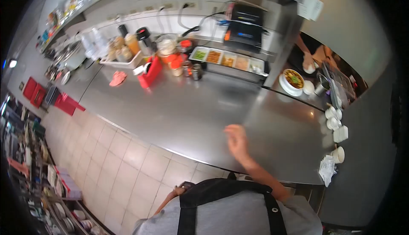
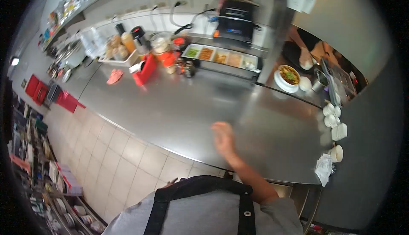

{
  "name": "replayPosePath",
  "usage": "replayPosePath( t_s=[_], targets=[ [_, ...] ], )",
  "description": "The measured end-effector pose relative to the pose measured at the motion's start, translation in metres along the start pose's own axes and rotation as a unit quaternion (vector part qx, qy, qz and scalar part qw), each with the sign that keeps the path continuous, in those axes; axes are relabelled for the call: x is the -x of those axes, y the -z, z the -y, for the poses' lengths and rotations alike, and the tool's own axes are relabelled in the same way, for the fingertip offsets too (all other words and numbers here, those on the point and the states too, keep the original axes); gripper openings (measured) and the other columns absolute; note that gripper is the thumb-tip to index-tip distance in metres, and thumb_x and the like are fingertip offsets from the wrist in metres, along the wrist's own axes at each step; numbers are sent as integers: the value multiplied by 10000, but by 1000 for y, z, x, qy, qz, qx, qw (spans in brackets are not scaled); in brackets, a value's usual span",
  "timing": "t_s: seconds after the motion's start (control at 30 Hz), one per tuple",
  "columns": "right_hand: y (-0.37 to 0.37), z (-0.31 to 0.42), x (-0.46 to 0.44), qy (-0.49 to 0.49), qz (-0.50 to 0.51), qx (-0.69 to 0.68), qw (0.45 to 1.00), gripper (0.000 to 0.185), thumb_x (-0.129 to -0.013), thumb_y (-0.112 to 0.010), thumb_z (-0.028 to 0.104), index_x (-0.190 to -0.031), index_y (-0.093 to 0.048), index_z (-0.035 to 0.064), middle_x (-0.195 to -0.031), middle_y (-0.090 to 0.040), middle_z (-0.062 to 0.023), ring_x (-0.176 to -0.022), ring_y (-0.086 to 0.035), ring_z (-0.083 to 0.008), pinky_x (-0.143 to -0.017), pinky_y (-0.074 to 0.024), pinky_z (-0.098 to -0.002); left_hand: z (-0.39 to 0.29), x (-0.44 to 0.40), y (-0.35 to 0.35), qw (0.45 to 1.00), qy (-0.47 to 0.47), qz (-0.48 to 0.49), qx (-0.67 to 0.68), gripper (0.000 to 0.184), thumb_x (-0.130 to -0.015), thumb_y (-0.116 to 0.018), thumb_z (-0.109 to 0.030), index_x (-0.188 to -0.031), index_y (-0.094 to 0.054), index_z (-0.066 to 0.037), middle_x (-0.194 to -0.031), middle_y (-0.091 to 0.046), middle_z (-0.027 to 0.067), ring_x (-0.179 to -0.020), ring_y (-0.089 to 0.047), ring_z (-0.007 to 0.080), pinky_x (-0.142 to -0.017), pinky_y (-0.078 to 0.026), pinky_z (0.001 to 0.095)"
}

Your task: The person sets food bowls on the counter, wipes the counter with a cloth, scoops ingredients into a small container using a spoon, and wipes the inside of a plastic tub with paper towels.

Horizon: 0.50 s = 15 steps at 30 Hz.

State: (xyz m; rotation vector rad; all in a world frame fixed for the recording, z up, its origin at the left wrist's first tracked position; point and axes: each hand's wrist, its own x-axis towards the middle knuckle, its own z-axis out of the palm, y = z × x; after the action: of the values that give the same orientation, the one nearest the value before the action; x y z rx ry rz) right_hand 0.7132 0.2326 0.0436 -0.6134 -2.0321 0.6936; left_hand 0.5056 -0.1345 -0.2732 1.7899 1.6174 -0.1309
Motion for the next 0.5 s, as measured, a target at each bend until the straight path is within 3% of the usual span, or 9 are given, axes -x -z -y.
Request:
replayPosePath(
  t_s=[0.03,0.07,0.13,0.23,0.3,0.37,0.43,0.5],
  targets=[
    [-42,26,2,30,95,-71,993,284,-788,-552,-42,-1040,-637,56,-1038,-613,-121,-946,-601,-288,-843,-482,-370,-4,10,-24,997,71,4,42,502,-840,-630,-267,-1324,-526,-178,-1344,-503,196,-1265,-442,406,-1044,-394,483],
    [-79,55,5,-23,244,-156,957,259,-827,-586,25,-1079,-639,52,-1062,-613,-135,-919,-619,-267,-828,-485,-362,-5,25,-32,976,168,4,140,503,-839,-632,-264,-1322,-526,-175,-1340,-504,199,-1262,-444,406,-1042,-395,483],
    [-144,96,19,3,480,-200,854,294,-891,-596,158,-1167,-610,57,-1053,-635,-147,-925,-632,-250,-841,-492,-362,-9,51,-35,885,328,-40,328,504,-835,-634,-258,-1319,-526,-169,-1332,-505,203,-1257,-447,407,-1038,-397,484],
    [-247,66,93,1,713,-210,669,395,-910,-590,261,-1246,-562,56,-1088,-653,-161,-997,-628,-287,-901,-486,-379,-15,79,-31,776,413,-117,463,505,-830,-638,-249,-1314,-526,-160,-1319,-507,211,-1249,-451,408,-1032,-400,485],
    [-290,20,152,55,773,10,632,466,-877,-610,311,-1272,-575,65,-1193,-635,-154,-1064,-615,-296,-932,-472,-400,-12,99,-30,745,431,-142,488,505,-826,-641,-243,-1311,-527,-153,-1311,-508,215,-1244,-454,409,-1028,-403,486],
    [-304,-25,177,9,862,74,502,510,-830,-637,327,-1276,-598,83,-1250,-620,-135,-1097,-607,-293,-929,-468,-424,-9,110,-29,725,437,-159,508,506,-823,-644,-237,-1307,-527,-147,-1303,-509,220,-1238,-457,410,-1024,-405,487],
    [-292,20,141,5,890,138,434,454,-819,-640,296,-1218,-642,78,-1243,-630,-104,-1073,-621,-252,-870,-488,-418,-5,117,-31,714,441,-170,516,507,-819,-647,-231,-1304,-527,-141,-1295,-510,225,-1233,-460,410,-1020,-407,488],
    [-297,58,88,64,888,72,450,447,-866,-616,313,-1246,-614,79,-1164,-657,-89,-1010,-631,-227,-828,-498,-396,4,122,-29,707,448,-176,518,508,-816,-649,-225,-1301,-527,-135,-1286,-511,230,-1228,-463,411,-1017,-409,489]
  ],
)
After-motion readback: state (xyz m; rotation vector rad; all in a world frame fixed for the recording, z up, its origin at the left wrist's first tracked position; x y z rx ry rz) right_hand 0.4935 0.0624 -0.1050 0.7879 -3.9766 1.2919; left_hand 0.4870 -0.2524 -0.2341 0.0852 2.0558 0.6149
